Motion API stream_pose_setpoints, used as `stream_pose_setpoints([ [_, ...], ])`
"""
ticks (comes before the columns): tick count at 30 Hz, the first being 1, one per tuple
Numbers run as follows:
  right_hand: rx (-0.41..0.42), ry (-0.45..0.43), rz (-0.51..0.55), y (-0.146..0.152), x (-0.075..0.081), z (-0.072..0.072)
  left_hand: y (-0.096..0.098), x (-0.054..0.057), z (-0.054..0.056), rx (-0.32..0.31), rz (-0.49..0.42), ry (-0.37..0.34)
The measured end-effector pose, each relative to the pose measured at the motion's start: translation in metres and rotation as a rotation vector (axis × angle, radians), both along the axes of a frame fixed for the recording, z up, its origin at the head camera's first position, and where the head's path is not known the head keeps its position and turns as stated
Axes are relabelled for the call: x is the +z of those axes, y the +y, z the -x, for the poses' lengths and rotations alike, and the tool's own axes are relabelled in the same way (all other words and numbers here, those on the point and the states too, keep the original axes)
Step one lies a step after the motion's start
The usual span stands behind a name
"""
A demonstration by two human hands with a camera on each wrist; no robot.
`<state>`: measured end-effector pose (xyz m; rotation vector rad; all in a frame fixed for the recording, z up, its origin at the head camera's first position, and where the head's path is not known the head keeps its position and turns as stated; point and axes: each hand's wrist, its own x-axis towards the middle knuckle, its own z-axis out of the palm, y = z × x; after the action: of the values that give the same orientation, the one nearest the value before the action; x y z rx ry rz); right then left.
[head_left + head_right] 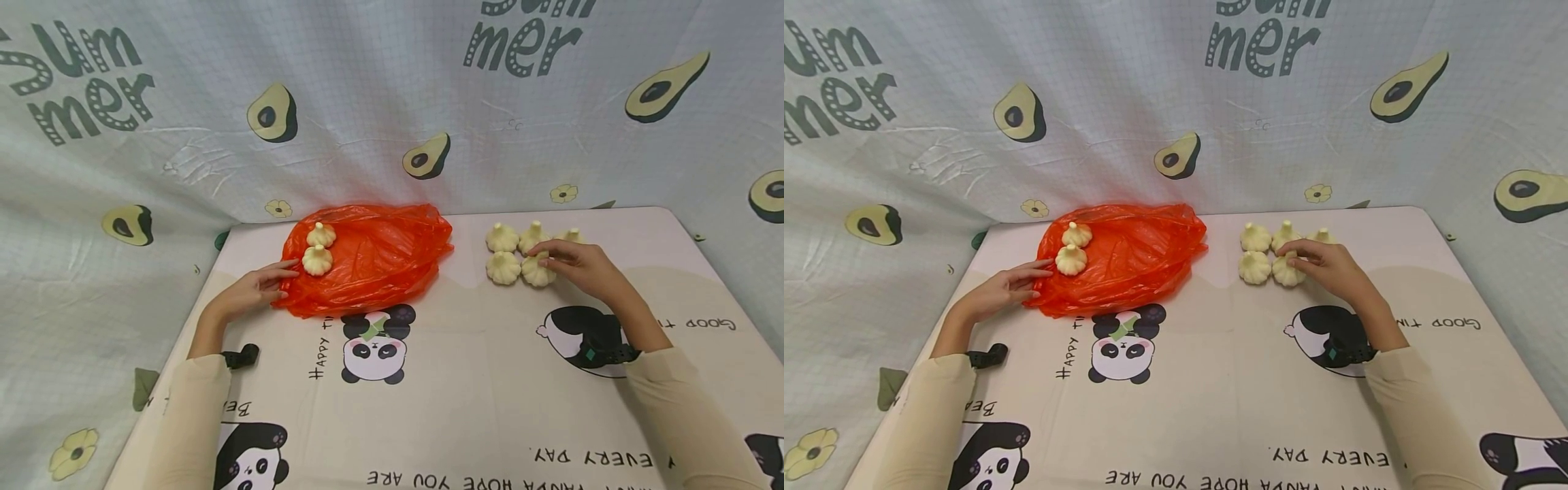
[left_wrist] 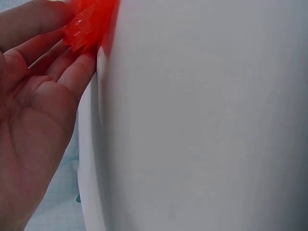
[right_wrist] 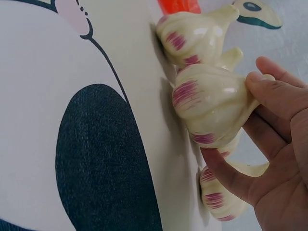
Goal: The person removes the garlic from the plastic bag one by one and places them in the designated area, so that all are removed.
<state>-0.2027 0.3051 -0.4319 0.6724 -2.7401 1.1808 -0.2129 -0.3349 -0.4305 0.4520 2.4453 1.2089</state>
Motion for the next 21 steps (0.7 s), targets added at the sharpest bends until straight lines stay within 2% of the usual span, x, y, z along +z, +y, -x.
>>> stream_pose_setpoints([
  [4, -0.025, -0.017, 0.01, 0.0, -0.001, 0.001, 0.0, 0.0, 0.0, 0.001, 0.002, 0.0],
  [14, -0.022, 0.017, 0.002, 0.001, -0.003, 0.0, -0.001, -0.001, 0.0, -0.007, 0.001, 0.01],
  [18, -0.002, 0.045, -0.004, 0.002, 0.001, -0.001, -0.001, -0.002, 0.0, -0.005, -0.002, 0.009],
  [21, 0.009, 0.083, -0.033, 0.002, 0.011, -0.003, -0.001, -0.002, 0.0, -0.003, 0.007, 0.011],
])
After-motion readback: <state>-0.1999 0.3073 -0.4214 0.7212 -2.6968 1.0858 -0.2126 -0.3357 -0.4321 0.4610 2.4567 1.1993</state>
